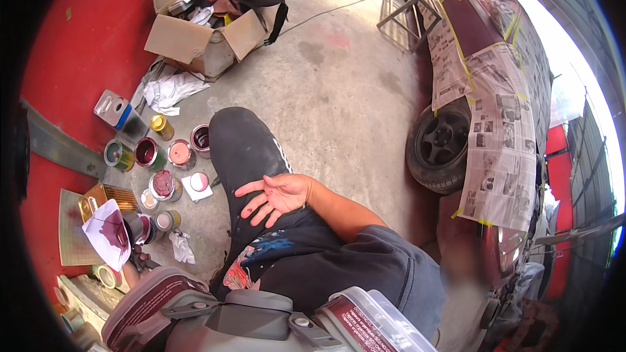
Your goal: Mixing automotive paint and filtering it through a paper funnel into a spray gun cup.
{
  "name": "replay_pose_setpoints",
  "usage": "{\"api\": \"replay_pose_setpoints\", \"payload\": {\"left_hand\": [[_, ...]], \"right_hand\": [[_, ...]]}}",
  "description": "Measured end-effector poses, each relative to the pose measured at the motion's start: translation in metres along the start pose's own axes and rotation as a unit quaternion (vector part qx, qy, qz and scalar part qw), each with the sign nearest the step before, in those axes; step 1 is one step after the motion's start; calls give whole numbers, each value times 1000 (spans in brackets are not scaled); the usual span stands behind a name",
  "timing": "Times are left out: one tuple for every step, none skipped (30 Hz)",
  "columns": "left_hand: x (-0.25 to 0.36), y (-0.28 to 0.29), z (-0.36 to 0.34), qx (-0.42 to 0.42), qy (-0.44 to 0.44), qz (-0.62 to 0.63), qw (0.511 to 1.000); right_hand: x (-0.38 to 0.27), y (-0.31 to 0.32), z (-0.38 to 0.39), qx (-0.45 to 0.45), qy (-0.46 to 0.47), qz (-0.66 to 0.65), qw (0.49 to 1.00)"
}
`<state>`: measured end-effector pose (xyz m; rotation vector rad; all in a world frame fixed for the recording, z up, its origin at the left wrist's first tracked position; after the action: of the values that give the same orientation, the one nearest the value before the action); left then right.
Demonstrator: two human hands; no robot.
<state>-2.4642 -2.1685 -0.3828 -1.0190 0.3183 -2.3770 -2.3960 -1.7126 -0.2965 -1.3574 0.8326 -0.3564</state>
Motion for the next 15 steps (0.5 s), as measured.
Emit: {"api": "replay_pose_setpoints", "payload": {"left_hand": [[0,2,-2,5,9,3,1000],[0,4,-3,10,17,5,1000],[0,5,-4,10,17,6,1000],[-1,7,-5,12,23,6,1000],[-2,8,-5,14,29,7,999],[-2,9,-6,14,28,7,999],[-2,9,-6,12,26,8,1000],[-1,9,-6,10,24,9,1000],[-2,9,-6,10,24,9,1000],[-1,7,-6,6,20,11,1000],[0,4,-4,2,16,14,1000],[1,1,-3,1,16,12,1000],[3,-3,0,2,11,11,1000],[3,-8,3,0,9,9,1000],[5,-12,8,-2,3,9,1000]], "right_hand": [[0,-1,0,-4,-2,3,1000],[0,0,0,0,-1,1,1000],[0,0,0,0,-1,2,1000],[0,-1,0,-3,-4,4,1000],[0,-1,-1,0,-2,3,1000],[0,-1,-1,1,-2,2,1000],[0,-1,-1,-2,-5,4,1000],[-1,-1,-1,1,-3,2,1000],[-1,-1,-1,2,-3,4,1000],[-1,-1,-1,0,-6,7,1000],[-1,-1,-1,4,-4,6,1000],[-1,-1,-2,4,-5,6,1000],[-1,-2,-2,0,-8,7,1000],[-1,-1,-2,3,-6,6,1000],[-1,-1,-2,4,-5,5,1000]]}}
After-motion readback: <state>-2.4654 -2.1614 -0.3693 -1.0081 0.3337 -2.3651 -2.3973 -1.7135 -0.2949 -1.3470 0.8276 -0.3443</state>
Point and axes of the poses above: each hand's wrist, its own z-axis away from the middle knuckle, its own y-axis out of the back of the hand, x = y × z, the point moved 5 cm from there along -z, towards the middle knuckle, and after that the axes turned 12 degrees about y, right-handed, at the moved point
